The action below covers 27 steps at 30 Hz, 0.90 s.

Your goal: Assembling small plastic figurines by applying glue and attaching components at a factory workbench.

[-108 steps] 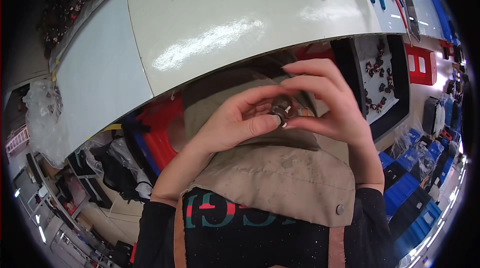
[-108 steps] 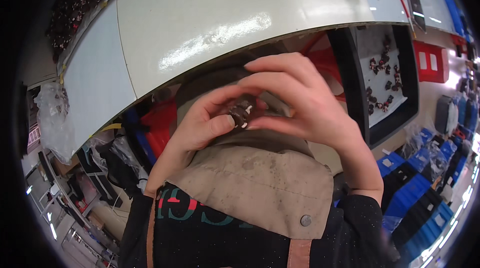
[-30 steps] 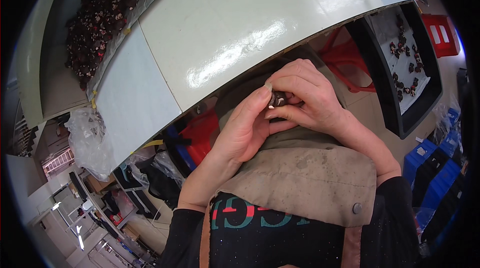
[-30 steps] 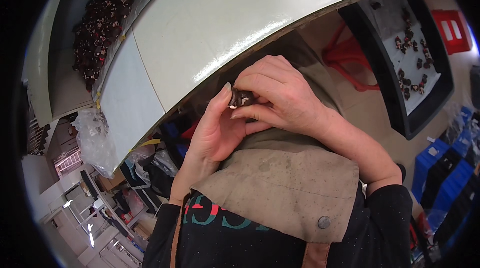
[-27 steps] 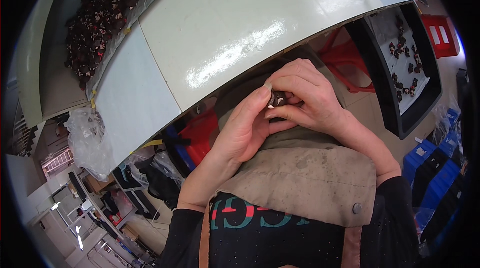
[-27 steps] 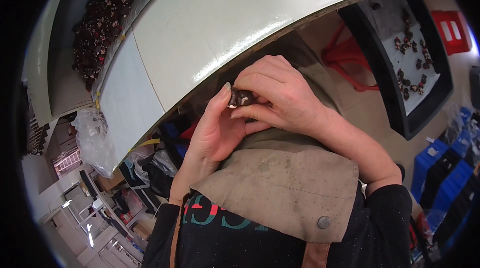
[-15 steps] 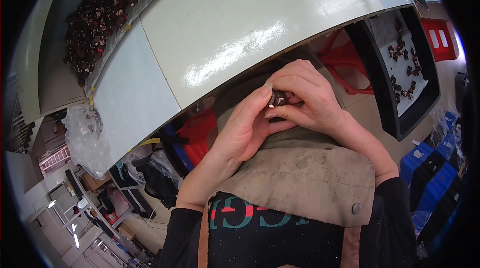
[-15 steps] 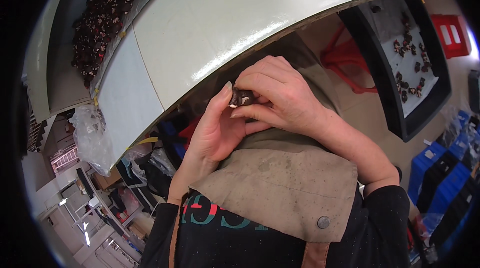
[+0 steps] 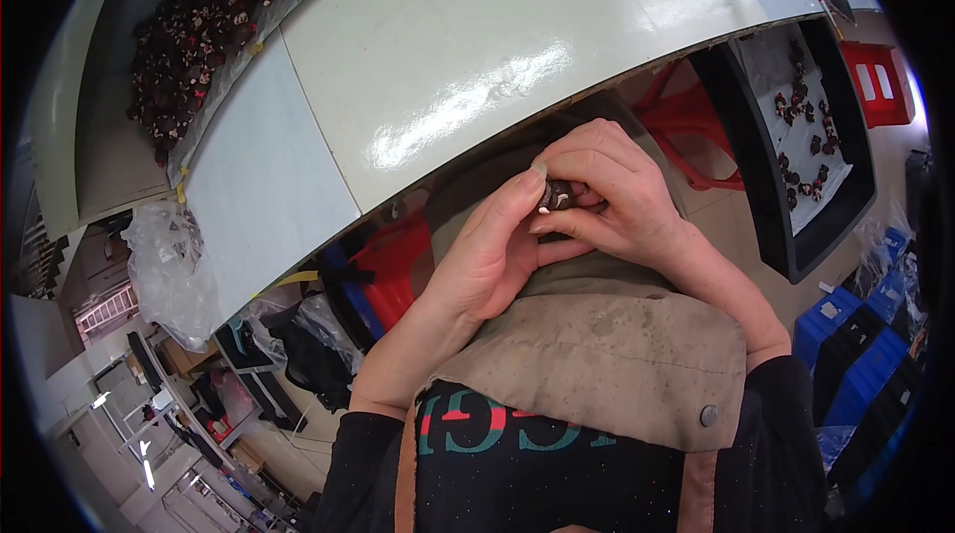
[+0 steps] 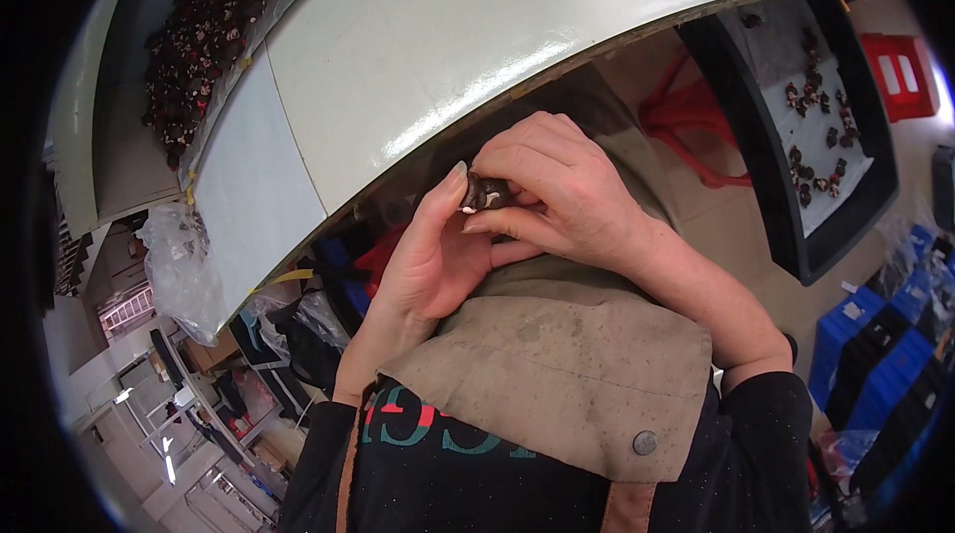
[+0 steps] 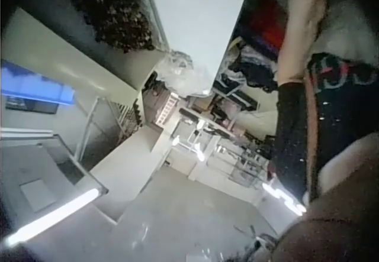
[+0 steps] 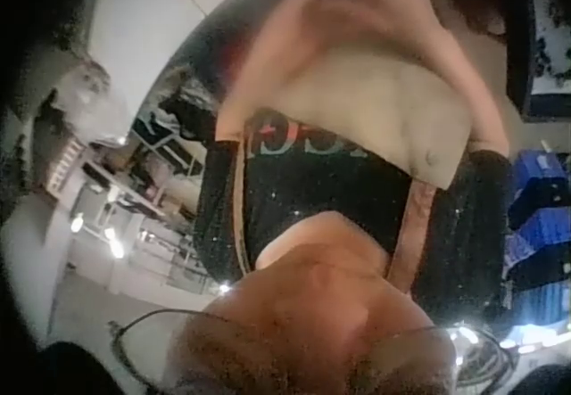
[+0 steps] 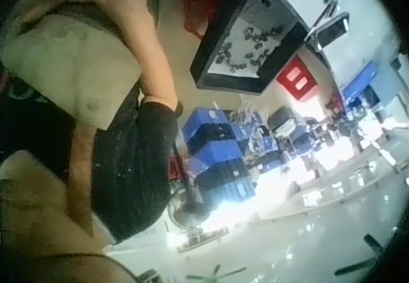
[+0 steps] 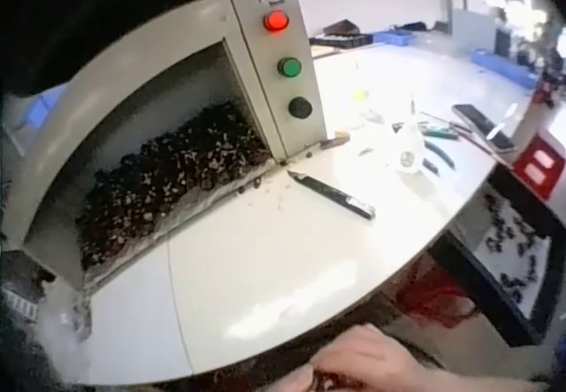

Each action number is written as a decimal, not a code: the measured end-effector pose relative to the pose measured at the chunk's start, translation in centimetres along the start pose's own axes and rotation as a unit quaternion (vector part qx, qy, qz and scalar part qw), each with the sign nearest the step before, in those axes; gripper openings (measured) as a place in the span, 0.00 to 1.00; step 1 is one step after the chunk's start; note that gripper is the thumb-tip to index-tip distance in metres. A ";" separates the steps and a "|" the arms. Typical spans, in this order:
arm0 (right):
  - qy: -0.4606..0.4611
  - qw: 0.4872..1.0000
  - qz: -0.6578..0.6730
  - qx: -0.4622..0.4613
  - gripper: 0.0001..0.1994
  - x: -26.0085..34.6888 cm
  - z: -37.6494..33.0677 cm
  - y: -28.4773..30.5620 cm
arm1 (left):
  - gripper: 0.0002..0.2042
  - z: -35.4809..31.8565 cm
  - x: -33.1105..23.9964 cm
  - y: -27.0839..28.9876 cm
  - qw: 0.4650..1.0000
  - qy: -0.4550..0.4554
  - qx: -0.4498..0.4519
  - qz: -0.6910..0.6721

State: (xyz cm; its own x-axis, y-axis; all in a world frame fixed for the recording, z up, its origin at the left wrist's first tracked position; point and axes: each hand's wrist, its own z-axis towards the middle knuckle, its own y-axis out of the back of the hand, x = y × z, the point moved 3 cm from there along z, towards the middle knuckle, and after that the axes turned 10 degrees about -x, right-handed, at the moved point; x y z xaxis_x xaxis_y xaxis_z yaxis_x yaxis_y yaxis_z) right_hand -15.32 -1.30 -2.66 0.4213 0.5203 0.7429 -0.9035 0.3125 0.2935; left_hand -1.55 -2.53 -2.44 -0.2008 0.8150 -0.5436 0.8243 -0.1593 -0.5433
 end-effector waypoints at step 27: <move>-0.009 1.000 0.009 0.001 0.17 0.0 -0.2 -0.2 | 0.19 0.0 0.2 0.3 1.000 -0.009 -0.003 -0.002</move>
State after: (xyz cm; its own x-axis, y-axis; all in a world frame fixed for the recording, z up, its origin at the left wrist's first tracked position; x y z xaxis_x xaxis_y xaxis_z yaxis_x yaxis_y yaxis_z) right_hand -15.10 -1.24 -2.83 0.4033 0.5107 0.7593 -0.9111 0.3017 0.2809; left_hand -1.37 -2.37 -2.71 -0.2129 0.8055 -0.5530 0.8267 -0.1532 -0.5413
